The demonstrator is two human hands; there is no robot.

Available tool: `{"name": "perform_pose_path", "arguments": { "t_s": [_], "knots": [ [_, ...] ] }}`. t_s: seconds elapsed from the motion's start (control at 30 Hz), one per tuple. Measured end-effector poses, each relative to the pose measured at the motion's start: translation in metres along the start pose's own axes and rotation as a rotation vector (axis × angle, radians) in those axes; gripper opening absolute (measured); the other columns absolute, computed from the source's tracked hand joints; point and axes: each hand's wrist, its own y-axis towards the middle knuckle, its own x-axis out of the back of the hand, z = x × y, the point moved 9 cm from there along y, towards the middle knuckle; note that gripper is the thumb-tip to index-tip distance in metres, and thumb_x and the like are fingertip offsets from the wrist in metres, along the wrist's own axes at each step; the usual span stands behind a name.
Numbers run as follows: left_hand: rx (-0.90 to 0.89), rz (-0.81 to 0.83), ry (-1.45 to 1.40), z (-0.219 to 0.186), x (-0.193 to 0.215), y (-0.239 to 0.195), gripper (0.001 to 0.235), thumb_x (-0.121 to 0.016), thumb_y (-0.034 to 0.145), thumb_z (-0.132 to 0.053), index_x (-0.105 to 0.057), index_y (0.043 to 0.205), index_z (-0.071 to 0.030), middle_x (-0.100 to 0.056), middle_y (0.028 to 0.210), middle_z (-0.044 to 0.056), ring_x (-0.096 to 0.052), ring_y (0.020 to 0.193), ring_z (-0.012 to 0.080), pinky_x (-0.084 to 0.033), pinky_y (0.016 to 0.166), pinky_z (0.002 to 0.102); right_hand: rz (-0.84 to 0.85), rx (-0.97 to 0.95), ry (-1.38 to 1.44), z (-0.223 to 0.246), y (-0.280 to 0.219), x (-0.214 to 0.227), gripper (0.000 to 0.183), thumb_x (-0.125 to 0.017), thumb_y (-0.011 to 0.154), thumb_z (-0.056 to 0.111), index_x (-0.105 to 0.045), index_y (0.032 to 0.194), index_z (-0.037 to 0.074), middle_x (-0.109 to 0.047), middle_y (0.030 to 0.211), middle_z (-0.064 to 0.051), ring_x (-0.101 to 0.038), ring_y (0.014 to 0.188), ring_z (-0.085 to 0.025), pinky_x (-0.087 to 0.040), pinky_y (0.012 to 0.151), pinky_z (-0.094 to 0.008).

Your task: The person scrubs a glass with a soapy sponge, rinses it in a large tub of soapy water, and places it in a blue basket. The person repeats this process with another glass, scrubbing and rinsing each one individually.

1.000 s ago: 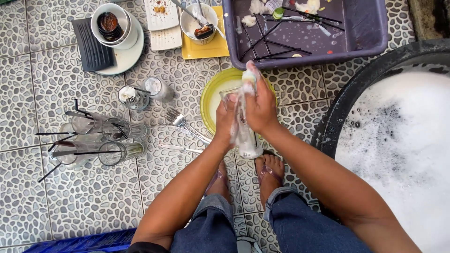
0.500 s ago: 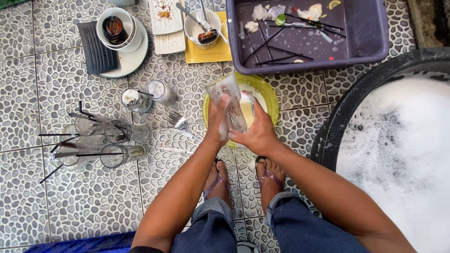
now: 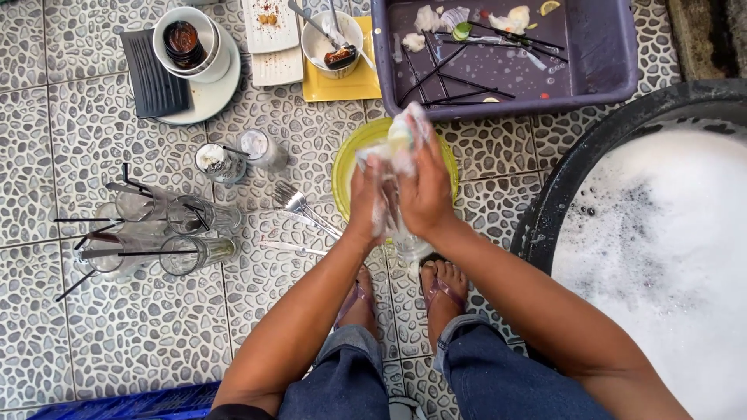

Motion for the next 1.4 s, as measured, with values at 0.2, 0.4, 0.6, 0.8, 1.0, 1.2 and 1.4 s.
{"name": "perform_pose_path", "arguments": {
  "t_s": [0.2, 0.4, 0.6, 0.8, 1.0, 1.2, 1.4],
  "knots": [
    [0.069, -0.133, -0.168, 0.018, 0.018, 0.005, 0.047, -0.054, 0.103, -0.053, -0.064, 0.121, -0.011, -0.064, 0.106, 0.001, -0.064, 0.094, 0.0165, -0.056, 0.092, 0.037, 0.169, 0.195, -0.256, 0.021, -0.032, -0.018, 0.044, -0.044, 0.105, 0.011, -0.052, 0.146, -0.003, -0.048, 0.149, -0.027, -0.040, 0.146, -0.048, -0.031, 0.120, -0.059],
    [0.095, -0.182, -0.418, 0.031, 0.033, 0.027, 0.043, -0.066, 0.097, -0.046, -0.065, 0.119, -0.009, -0.072, 0.103, 0.013, -0.073, 0.087, 0.0259, -0.062, 0.080, 0.046, 0.122, 0.027, 0.091, -0.013, -0.031, -0.015, 0.045, -0.045, 0.100, 0.006, -0.053, 0.140, -0.012, -0.049, 0.147, -0.032, -0.042, 0.143, -0.051, -0.030, 0.121, -0.060],
    [0.120, -0.058, -0.217, 0.020, 0.026, 0.012, 0.045, -0.062, 0.098, -0.050, -0.065, 0.121, -0.012, -0.069, 0.101, 0.002, -0.066, 0.090, 0.0157, -0.057, 0.086, 0.035, 0.156, 0.219, -0.096, 0.001, -0.041, -0.022, 0.045, -0.051, 0.105, 0.014, -0.054, 0.149, 0.003, -0.048, 0.152, -0.026, -0.037, 0.148, -0.045, -0.027, 0.124, -0.055],
    [0.158, -0.010, -0.515, 0.037, 0.039, 0.041, 0.051, -0.062, 0.095, -0.055, -0.066, 0.125, -0.014, -0.074, 0.106, 0.009, -0.072, 0.096, 0.0231, -0.058, 0.092, 0.043, 0.216, -0.112, 0.270, -0.034, -0.038, -0.022, 0.049, -0.043, 0.098, 0.002, -0.052, 0.145, -0.008, -0.047, 0.152, -0.031, -0.035, 0.148, -0.045, -0.016, 0.127, -0.058],
    [0.035, 0.143, -0.637, 0.036, 0.051, 0.053, 0.051, -0.062, 0.093, -0.054, -0.064, 0.118, -0.011, -0.070, 0.096, 0.011, -0.071, 0.080, 0.0180, -0.059, 0.072, 0.031, 0.194, -0.364, 0.432, -0.034, -0.072, -0.025, 0.049, -0.084, 0.079, 0.017, -0.069, 0.122, -0.001, -0.074, 0.109, -0.016, -0.065, 0.101, -0.016, -0.056, 0.091, -0.034],
    [-0.042, 0.069, -0.500, 0.013, 0.028, 0.031, 0.046, -0.071, 0.092, -0.047, -0.062, 0.124, -0.015, -0.072, 0.109, 0.014, -0.070, 0.097, 0.0252, -0.055, 0.090, 0.039, 0.087, -0.064, 0.097, -0.002, -0.038, 0.001, 0.065, -0.089, 0.068, 0.015, -0.065, 0.124, -0.008, -0.064, 0.126, -0.026, -0.065, 0.119, -0.043, -0.050, 0.105, -0.049],
    [0.022, -0.163, -0.377, -0.041, 0.007, 0.011, 0.026, -0.072, 0.094, -0.039, -0.064, 0.110, -0.019, -0.069, 0.100, 0.000, -0.065, 0.088, 0.0124, -0.058, 0.084, 0.033, 0.106, 0.162, -0.248, 0.017, -0.042, 0.000, 0.055, -0.066, 0.097, 0.027, -0.058, 0.142, -0.003, -0.051, 0.139, -0.033, -0.053, 0.130, -0.054, -0.043, 0.106, -0.058]
  ]
}}
